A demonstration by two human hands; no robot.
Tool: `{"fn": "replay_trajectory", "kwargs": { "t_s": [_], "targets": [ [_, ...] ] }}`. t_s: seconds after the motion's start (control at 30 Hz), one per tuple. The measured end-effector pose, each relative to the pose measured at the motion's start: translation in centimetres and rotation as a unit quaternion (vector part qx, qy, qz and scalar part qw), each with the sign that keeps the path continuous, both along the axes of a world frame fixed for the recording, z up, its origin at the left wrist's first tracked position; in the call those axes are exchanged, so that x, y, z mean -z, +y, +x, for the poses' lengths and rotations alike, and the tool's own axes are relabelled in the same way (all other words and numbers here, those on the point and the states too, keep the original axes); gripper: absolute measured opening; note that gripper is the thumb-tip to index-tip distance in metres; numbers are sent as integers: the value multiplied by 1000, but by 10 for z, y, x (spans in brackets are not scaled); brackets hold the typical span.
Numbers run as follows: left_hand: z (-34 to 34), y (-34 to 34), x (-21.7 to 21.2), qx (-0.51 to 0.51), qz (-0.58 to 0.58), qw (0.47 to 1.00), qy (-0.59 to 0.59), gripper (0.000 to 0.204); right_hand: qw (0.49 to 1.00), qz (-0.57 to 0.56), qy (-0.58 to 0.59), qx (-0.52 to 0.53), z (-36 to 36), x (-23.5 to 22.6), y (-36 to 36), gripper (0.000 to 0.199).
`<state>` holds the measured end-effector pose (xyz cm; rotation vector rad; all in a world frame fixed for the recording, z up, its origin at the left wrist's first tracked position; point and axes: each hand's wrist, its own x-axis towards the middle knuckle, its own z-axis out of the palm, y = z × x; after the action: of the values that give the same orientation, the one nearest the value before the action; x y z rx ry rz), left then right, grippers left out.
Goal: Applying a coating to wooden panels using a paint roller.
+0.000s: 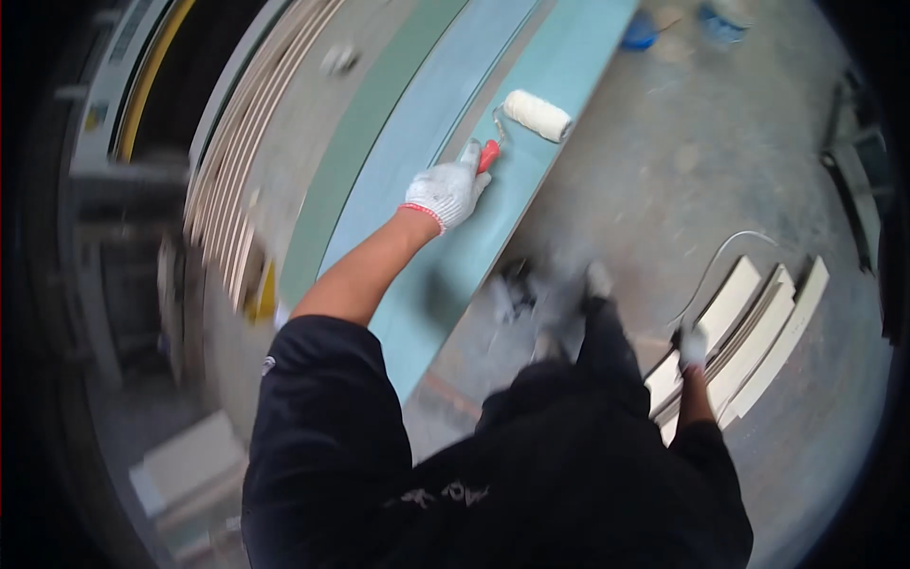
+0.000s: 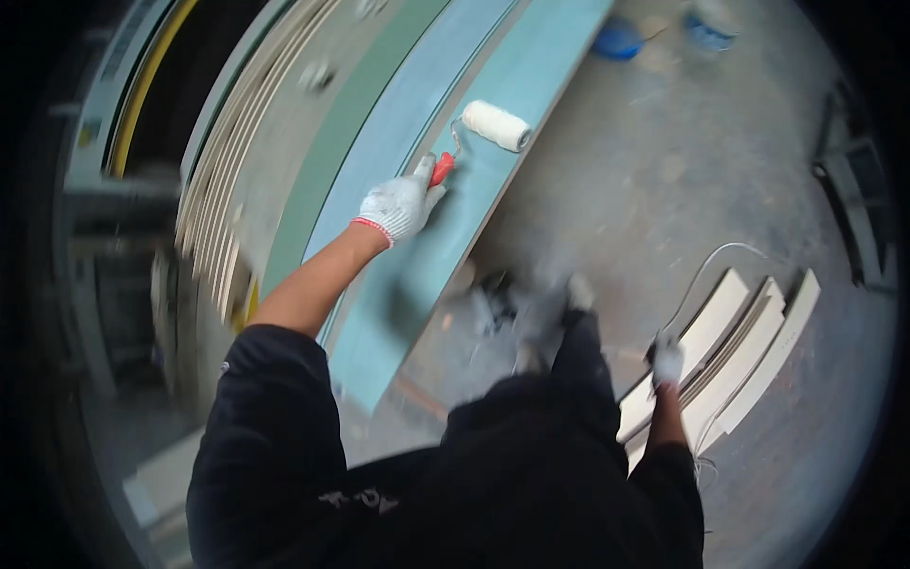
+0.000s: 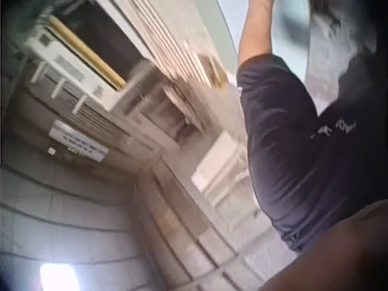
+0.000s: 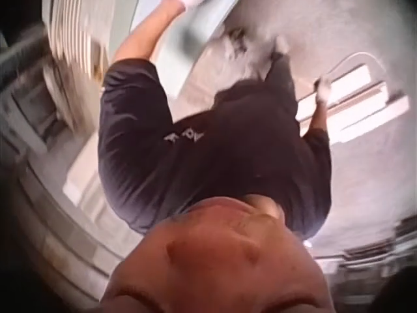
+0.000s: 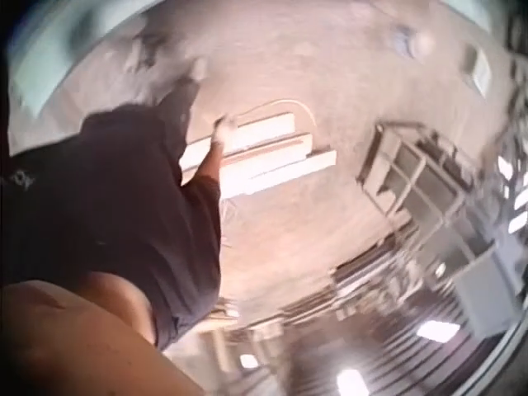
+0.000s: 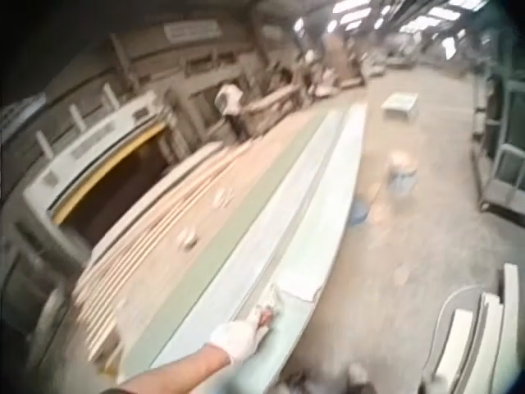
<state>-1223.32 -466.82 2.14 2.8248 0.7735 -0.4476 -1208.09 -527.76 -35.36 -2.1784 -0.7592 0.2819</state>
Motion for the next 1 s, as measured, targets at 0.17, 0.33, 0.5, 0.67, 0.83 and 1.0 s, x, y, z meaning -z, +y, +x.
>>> {"fn": "replay_trajectory", "kwargs": {
  "t_s": [0.17, 0.33, 0.5, 0.67, 0.83, 1.0],
  "targets": [
    [-319, -121, -2, -152, 54, 983, 91, 64, 895, -1, 416, 162, -17, -78, 148, 32],
    [-509, -239, -71, -236, 55, 940, 239, 65, 869, -62, 483, 89, -99, -38, 123, 27],
    [-571, -308, -106, -417, 103, 892, 139, 53, 863, -119, 481, 95, -144, -63, 115, 33],
    [-508, -313, -53, -473, 224, 848, -85, 49, 872, -144, 461, 75, -117, -88, 96, 33],
    [-444, -318, -18, -648, 35, 665, -369, 36, 881, -168, 436, 77, -58, -102, 104, 32],
    [-383, -327, -43, -790, -90, 526, -300, 39, 909, -221, 353, -20, 9, -82, 142, 35]
  ]
}}
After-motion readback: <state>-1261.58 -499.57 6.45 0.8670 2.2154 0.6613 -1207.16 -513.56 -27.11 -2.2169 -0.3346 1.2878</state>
